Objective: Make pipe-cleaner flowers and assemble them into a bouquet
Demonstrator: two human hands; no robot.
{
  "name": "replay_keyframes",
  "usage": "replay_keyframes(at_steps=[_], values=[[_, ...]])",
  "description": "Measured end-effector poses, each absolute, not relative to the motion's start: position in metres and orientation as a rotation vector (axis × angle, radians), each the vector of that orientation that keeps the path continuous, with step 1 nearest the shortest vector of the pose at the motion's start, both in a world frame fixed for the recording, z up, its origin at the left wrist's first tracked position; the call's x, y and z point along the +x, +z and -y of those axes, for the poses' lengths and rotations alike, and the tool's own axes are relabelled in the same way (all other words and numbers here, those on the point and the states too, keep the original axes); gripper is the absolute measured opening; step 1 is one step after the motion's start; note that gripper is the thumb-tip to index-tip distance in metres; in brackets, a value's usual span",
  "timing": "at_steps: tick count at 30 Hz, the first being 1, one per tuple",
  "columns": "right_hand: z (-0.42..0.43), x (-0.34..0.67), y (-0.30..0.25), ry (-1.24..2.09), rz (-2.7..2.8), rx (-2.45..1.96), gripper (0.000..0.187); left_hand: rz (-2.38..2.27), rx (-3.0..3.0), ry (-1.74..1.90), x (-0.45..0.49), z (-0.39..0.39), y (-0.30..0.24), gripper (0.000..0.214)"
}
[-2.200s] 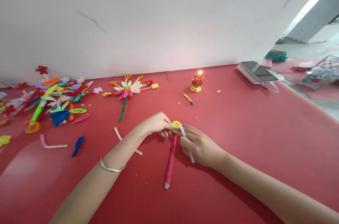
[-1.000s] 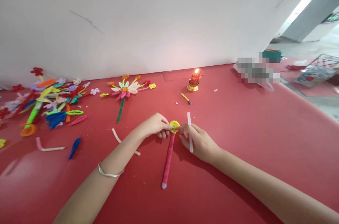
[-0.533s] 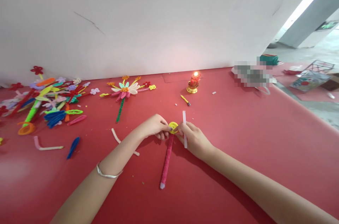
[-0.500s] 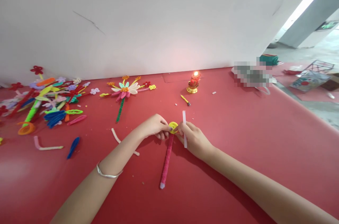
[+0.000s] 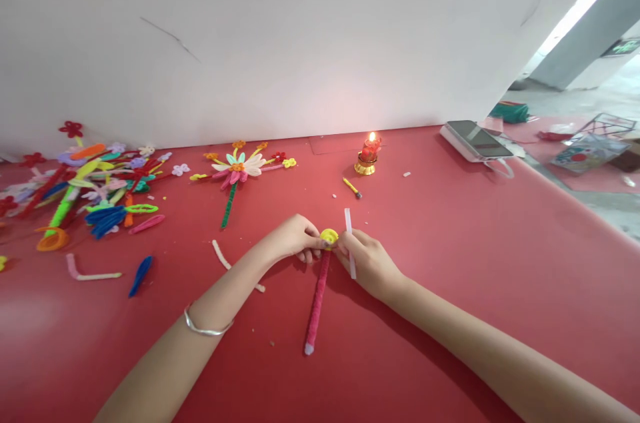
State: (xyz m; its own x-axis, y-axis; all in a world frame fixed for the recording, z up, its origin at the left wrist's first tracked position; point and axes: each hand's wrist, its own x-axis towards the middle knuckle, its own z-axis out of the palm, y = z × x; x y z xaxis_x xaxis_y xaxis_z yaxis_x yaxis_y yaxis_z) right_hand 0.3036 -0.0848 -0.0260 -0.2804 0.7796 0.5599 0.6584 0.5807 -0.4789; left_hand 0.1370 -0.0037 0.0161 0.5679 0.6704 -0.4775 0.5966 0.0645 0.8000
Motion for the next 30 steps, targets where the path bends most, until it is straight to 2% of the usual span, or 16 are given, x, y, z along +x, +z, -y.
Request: replay_keyframes(at_steps=[11, 17, 30], values=[[0.083, 0.303, -0.026, 0.206, 2.008, -1.159, 0.022, -1.128, 1.571, 0.033, 0.138, 0.001, 0.017, 0.020], [0.083, 0.303, -0.024, 0.181, 2.025, -1.152, 0.020, -1.167, 1.580, -0.114, 0.140, -0.006, 0.025, 0.031], [0.083, 0.304, -0.022, 0.221, 1.871, -1.246, 0.019, -1.154, 1.653, -0.099, 0.137, -0.006, 0.019, 0.042]])
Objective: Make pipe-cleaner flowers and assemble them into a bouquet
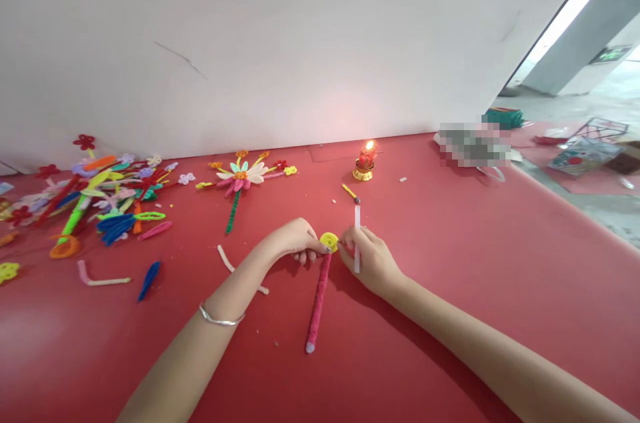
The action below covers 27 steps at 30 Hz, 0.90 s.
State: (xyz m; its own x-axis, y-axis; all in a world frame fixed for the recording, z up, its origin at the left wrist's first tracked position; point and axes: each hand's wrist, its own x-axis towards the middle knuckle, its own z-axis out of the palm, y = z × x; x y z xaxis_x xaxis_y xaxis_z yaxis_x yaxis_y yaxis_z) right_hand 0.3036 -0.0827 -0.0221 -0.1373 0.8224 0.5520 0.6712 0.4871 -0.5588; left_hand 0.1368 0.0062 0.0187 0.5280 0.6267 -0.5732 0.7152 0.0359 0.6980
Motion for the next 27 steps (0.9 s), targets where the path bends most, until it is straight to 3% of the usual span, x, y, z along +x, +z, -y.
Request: replay_keyframes(at_steps=[9, 15, 19, 27], values=[[0.078, 0.314, -0.022, 0.456, 1.583, -1.344, 0.017, -1.260, 1.910, -0.201, 0.125, 0.020, 0.059, 0.056], [0.078, 0.315, -0.021, 0.507, 1.558, -1.356, 0.016, -1.519, 2.381, -0.322, 0.139, 0.076, 0.051, 0.032], [0.079, 0.314, -0.018, 0.530, 1.557, -1.332, 0.014, -1.429, 2.406, -0.247, 0.135, 0.080, 0.039, 0.024], [0.079, 0.313, -0.017, 0.792, 1.452, -1.231, 0.015, -1.226, 2.070, -0.074, 0.109, 0.066, 0.048, 0.036]])
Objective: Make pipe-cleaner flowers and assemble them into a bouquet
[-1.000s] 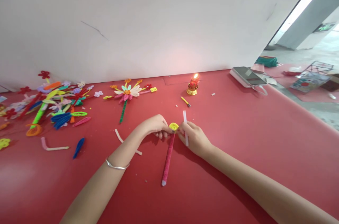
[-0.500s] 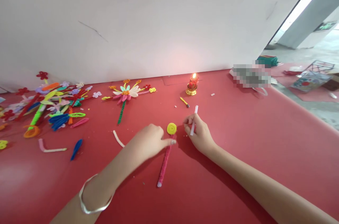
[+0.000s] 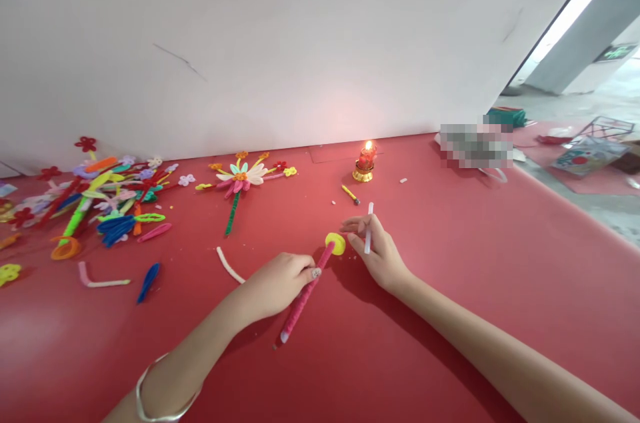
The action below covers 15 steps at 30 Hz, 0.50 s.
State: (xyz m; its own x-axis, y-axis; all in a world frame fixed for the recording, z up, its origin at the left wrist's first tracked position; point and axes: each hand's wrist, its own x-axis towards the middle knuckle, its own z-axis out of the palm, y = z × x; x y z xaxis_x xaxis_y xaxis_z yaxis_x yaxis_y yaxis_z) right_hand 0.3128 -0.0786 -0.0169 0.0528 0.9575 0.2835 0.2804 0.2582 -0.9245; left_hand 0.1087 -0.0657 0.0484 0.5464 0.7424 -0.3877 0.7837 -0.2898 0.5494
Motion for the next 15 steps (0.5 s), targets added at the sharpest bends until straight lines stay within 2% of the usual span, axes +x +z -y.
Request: replay_keyframes(at_steps=[5, 10, 15], values=[[0.078, 0.314, -0.018, 0.729, 1.492, -1.286, 0.014, -1.319, 2.154, -0.203, 0.103, 0.059, 0.051, 0.031], [0.081, 0.316, -0.018, 0.639, 1.670, -1.300, 0.014, -1.422, 2.419, -0.023, 0.106, 0.067, 0.055, 0.024], [0.083, 0.314, -0.018, 0.450, 1.908, -1.165, 0.016, -1.391, 2.566, -0.003, 0.115, 0.082, 0.032, 0.022]])
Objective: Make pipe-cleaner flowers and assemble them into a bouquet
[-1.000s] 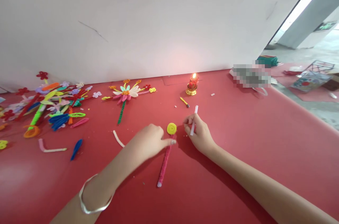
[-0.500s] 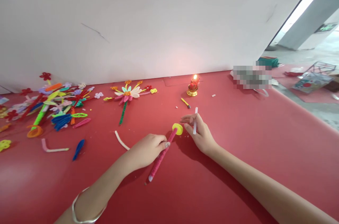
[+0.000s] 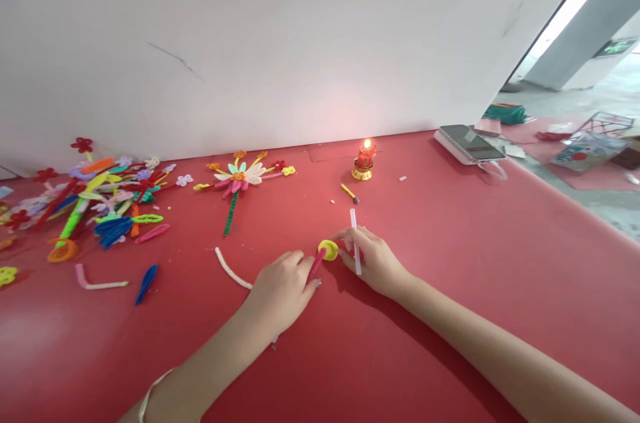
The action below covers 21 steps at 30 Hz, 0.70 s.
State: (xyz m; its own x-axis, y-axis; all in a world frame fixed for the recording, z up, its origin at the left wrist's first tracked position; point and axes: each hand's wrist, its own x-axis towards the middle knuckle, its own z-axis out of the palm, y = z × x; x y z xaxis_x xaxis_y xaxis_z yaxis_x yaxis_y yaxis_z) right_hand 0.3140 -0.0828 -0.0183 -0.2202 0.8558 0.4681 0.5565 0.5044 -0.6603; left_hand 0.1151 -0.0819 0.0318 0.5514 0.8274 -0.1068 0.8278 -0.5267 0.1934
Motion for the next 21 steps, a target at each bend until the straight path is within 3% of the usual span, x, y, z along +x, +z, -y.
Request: replay_keyframes(at_steps=[12, 21], values=[[0.083, 0.315, -0.025, 0.386, 2.114, -1.077, 0.017, -1.310, 2.854, -0.118, 0.118, 0.085, 0.016, 0.030], [0.082, 0.314, -0.021, 0.364, 2.097, -1.134, 0.018, -1.171, 3.040, 0.098, 0.113, 0.080, -0.002, 0.029]])
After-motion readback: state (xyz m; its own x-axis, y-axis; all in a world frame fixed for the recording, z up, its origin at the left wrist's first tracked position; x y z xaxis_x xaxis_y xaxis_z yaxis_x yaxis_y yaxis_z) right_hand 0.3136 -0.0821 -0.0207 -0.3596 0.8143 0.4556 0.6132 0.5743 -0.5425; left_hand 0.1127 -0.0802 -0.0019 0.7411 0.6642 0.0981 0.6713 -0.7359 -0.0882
